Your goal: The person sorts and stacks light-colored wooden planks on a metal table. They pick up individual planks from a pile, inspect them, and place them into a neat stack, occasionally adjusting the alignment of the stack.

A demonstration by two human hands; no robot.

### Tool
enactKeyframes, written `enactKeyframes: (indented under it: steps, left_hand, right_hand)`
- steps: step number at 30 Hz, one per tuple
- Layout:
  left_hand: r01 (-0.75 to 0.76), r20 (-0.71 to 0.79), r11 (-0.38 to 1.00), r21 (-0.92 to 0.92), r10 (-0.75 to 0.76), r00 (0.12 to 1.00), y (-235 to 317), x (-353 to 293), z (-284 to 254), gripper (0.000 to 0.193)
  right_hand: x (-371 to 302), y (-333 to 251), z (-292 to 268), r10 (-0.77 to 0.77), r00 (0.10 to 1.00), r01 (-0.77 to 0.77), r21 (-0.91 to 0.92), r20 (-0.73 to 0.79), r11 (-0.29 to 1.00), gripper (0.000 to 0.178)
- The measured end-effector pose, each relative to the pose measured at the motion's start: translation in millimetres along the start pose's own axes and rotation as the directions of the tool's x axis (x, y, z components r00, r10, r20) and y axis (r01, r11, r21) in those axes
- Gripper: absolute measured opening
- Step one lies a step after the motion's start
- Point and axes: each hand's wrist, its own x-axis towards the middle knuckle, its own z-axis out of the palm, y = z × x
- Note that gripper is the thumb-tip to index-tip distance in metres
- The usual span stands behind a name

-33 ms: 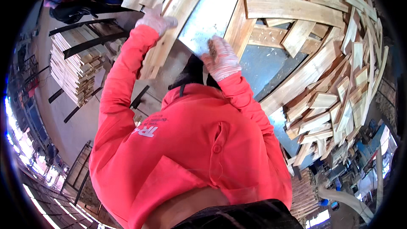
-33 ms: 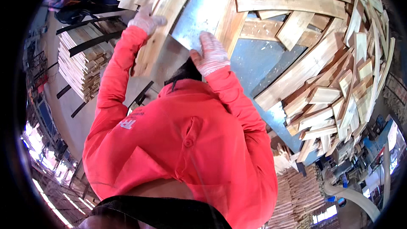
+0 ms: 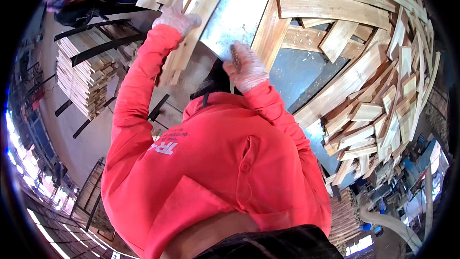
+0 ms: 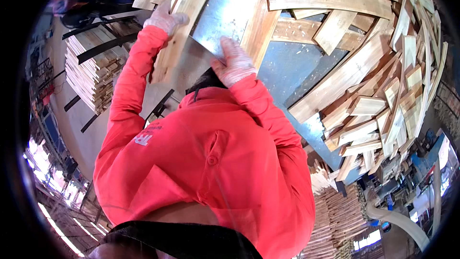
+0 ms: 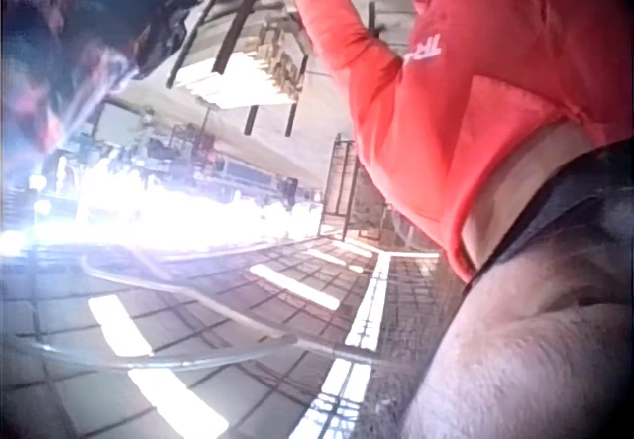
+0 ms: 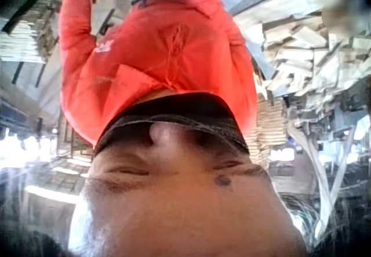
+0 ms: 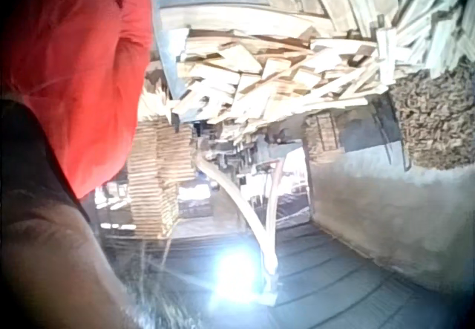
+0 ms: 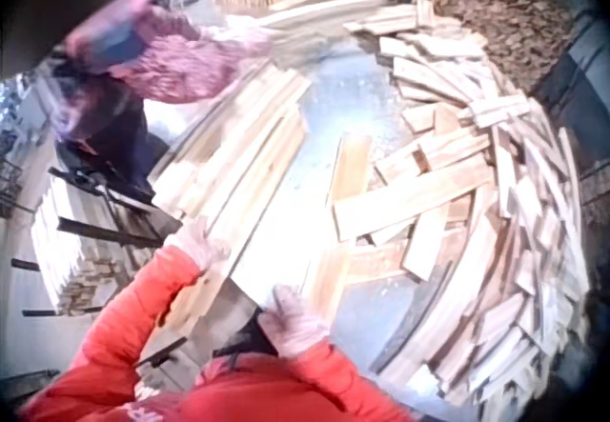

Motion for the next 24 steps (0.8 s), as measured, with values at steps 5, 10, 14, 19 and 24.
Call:
enactKeyframes:
  steps: [5, 10, 14, 19, 24]
  left_hand:
    - [-0.169, -0.027, 0.951, -0.257, 0.168, 0.985, -15.8, 44.4, 25.1, 0.086]
    - [-0.296, -0.098, 0.38, -0.876, 0.462, 0.881, 24.9, 35.4, 73.5, 0.044]
    - [0.068, 0.176, 0.792, -0.607, 0.051, 0.983, 48.3, 37.4, 52.2, 0.038]
    - [-0.368, -0.176, 0.814, 0.45, 0.485, 0.857, -20.3, 91.3, 6.7, 0.036]
    - [0.121, -0.422, 0.982, -0.145, -0.172, 0.89, -108.2, 189.4, -145.5, 0.083]
  right_hand:
    - [27.0, -11.8, 50.7, 0.279, 0.932, -0.266, 0.959, 0.229, 0.101, 0.064]
    - [100.3, -47.0, -12.9, 0.267, 0.942, -0.212, 0.977, 0.201, 0.011, 0.05]
    - [148.3, -24.5, 12.3, 0.481, 0.872, -0.318, 0.853, 0.092, 0.413, 0.066]
    - [193.2, -50.6, -1.2, 0.662, 0.747, -0.663, 0.126, 0.057, 0.738, 0.105]
    - [231.8, -69.6, 21.8, 0.673, 0.737, -0.674, 0.148, 0.063, 0.724, 0.111]
